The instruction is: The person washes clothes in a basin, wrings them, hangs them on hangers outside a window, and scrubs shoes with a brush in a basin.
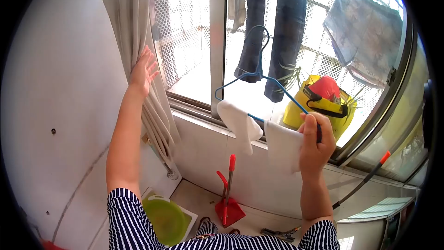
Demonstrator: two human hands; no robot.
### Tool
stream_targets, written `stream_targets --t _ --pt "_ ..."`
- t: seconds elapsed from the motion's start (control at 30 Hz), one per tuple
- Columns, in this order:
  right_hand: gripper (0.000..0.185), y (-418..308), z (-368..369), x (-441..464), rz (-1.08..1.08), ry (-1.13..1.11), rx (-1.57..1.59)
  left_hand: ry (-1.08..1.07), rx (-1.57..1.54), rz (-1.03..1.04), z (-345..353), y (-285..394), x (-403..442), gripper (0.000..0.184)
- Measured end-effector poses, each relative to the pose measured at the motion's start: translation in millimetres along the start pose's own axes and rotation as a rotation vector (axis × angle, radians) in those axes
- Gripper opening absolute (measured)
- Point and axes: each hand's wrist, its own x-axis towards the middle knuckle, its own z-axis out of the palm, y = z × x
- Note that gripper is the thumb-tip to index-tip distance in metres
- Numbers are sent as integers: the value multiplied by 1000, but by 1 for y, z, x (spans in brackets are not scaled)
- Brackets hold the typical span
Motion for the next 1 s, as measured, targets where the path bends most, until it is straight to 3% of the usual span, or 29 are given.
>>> stream_targets --t 0.2,0.33,0.4,0.47,0.5,0.67,0.73,0.8,0.87,1.0 --pt "12 1 94 74 -211 -65 -147 62 74 60 -40 3 22 76" --pt "20 -6 169 136 -419 -14 -314 79 329 179 -60 2 34 73" --pt "24 -13 207 163 -455 -24 -404 85 411 201 -75 -4 42 70" --pt "24 -18 245 190 -487 -31 -458 70 643 390 -97 -15 54 59" --pt "25 -19 263 204 -515 -24 -518 68 630 399 -102 -12 53 48" --pt "25 -26 345 276 -456 -34 -694 -63 588 427 -141 -15 65 39" --pt "23 -18 378 306 -464 25 -758 -64 821 363 -146 -7 60 40" --pt "24 -8 413 335 -512 61 -792 -46 848 405 -154 -17 69 40" --pt "25 -3 440 360 -560 95 -829 33 1179 629 -162 -29 79 39" --pt "23 13 489 409 -692 273 -998 65 1222 692 -159 -32 77 39"
